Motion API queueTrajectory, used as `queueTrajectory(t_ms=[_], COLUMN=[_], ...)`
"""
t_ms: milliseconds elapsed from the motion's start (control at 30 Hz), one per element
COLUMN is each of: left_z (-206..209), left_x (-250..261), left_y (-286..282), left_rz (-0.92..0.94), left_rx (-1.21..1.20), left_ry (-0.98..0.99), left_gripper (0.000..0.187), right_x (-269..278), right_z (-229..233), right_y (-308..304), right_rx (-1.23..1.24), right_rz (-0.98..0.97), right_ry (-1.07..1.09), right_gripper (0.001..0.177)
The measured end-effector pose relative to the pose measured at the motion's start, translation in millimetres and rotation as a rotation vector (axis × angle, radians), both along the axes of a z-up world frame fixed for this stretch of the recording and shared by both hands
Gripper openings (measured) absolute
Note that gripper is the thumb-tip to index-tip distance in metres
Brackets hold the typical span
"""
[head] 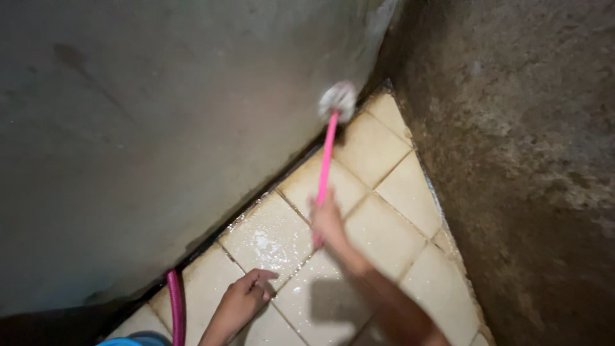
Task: The person cleans the bathroom floor by applying liquid from a bottle, rinsing with water from a small blue bucket, and scrubbing the tiles and grout with a long-handled brush.
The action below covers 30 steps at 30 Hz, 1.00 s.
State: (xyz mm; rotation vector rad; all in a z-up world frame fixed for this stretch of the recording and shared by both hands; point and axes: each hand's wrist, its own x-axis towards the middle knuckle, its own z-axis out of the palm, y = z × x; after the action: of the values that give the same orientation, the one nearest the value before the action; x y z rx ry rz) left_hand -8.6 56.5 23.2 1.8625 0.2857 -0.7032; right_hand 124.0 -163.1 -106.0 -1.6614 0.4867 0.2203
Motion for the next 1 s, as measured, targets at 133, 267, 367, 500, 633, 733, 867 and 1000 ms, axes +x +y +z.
queueTrajectory(t_ms=[133, 267, 367, 500, 633, 733, 867, 1000], left_z=[7.3, 11.6, 11.4, -4.3, -14.0, -17.7, -18.4, -15.1], left_x=[-2.7, -16.9, -25.3, -31.4, -63.7, -104.1, -134.8, -156.2], left_y=[8.1, 13.3, 26.6, 61.1, 112.3, 155.7, 196.9, 208.3], left_rz=[0.042, -0.062, -0.078, -0.021, 0.095, 0.163, 0.263, 0.528], left_rx=[-0.011, 0.018, 0.099, 0.181, 0.190, 0.186, 0.222, 0.136], left_ry=[-0.046, -0.111, -0.089, -0.120, -0.189, -0.231, -0.271, -0.150], left_gripper=[0.038, 0.039, 0.039, 0.037, 0.028, 0.023, 0.023, 0.026], right_x=[10.3, 107.0, 50.9, -135.5, -155.3, -113.8, -228.1, -245.3], right_z=[0.7, 57.1, 34.2, 22.2, 80.4, 107.6, 96.3, 38.4], right_y=[-21.6, -101.8, -36.9, 114.7, 115.0, 95.6, 171.7, 186.6], right_rx=[0.036, 0.132, -0.017, 0.132, 0.319, 0.325, 0.262, 0.394], right_rz=[-0.067, -0.138, -0.072, 0.081, 0.076, -0.011, 0.187, 0.150], right_ry=[0.061, 0.120, 0.114, -0.017, 0.266, 0.174, 0.182, 0.300], right_gripper=[0.017, 0.017, 0.024, 0.037, 0.039, 0.032, 0.057, 0.062])
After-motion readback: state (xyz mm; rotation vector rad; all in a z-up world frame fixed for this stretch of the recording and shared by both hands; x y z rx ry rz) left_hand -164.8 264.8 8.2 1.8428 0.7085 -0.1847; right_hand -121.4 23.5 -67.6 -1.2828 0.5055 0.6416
